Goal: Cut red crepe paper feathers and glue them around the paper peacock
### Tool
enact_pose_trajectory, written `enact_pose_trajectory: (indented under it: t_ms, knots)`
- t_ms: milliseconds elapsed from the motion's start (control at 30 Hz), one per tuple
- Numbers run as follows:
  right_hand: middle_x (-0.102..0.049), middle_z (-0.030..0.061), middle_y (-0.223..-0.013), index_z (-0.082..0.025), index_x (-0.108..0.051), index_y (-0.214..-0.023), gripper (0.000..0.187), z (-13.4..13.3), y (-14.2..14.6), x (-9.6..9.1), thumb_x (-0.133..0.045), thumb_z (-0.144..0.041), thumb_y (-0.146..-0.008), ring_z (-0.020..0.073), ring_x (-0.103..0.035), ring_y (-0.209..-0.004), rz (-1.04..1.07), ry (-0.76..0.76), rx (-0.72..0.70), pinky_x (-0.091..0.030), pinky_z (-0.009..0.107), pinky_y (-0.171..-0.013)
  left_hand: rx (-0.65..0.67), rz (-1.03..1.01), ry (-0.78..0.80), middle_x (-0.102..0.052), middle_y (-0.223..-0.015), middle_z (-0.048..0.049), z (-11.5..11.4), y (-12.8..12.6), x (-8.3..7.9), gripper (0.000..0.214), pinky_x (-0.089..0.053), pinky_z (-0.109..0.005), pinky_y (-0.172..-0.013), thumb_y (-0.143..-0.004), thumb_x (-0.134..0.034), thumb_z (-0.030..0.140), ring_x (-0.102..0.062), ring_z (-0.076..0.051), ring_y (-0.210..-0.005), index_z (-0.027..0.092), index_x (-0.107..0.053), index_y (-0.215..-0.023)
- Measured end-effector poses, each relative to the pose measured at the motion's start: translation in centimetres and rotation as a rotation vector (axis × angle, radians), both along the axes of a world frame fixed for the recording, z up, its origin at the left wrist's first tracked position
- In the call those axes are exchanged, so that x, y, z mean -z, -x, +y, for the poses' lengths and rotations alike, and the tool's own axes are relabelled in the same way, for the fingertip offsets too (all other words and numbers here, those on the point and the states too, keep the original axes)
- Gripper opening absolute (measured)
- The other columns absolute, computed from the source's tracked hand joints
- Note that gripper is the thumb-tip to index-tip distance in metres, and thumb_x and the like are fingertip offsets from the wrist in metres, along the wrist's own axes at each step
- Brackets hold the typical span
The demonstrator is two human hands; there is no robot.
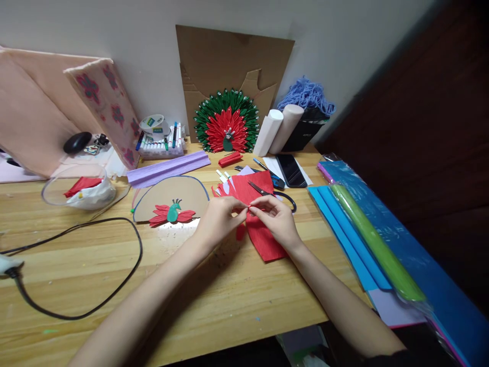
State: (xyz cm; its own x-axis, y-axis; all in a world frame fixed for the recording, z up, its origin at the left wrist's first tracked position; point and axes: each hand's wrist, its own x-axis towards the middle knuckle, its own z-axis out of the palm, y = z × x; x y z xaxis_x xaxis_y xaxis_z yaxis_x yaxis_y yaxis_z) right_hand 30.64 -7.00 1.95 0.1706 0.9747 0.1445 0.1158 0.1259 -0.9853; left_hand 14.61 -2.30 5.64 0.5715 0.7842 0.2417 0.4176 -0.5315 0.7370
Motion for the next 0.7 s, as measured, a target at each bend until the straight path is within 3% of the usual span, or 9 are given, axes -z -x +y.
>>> enact_pose_trajectory:
  t_ms: [300,533,700]
  knots:
    - [-0.066,0.0024,-0.087,-0.022,-0.06,-0.087,0.021,-0.28,-0.24,-0.1,-0.072,-0.029,-0.072,0.016,-0.065,-0.08,-0.053,-0.046,-0.013,-0.054,0.029,-0.073,-0.062,-0.104,0.194,-0.073,-0.074,-0.0044,0.24,-0.12,0.54,0.014,-0.048,-0.023,-0.062,-0.078,-0.059,0.022,-0.065,-0.014,-0.065,0.016,-0.071,-0.078]
    - [-0.066,0.001,-0.082,-0.02,-0.057,-0.085,0.029,0.05,-0.14,0.19,-0.076,-0.032,-0.066,0.014,-0.065,-0.076,0.044,0.03,0.052,-0.054,0.025,-0.07,-0.066,-0.11,0.042,-0.07,-0.076,-0.0037,0.12,-0.28,0.71,0.012,-0.045,-0.025,-0.068,-0.079,-0.06,0.021,-0.062,-0.014,-0.07,0.017,-0.07,-0.076]
    - [-0.066,0.0013,-0.082,-0.02,-0.057,-0.085,0.031,0.23,-0.19,0.31,-0.077,-0.031,-0.064,0.0131,-0.064,-0.073,0.08,0.043,0.06,-0.054,0.025,-0.069,-0.043,-0.089,0.022,-0.069,-0.077,-0.0036,0.15,-0.28,0.77,0.012,-0.045,-0.024,-0.065,-0.081,-0.058,0.02,-0.06,-0.013,-0.07,0.018,-0.07,-0.08]
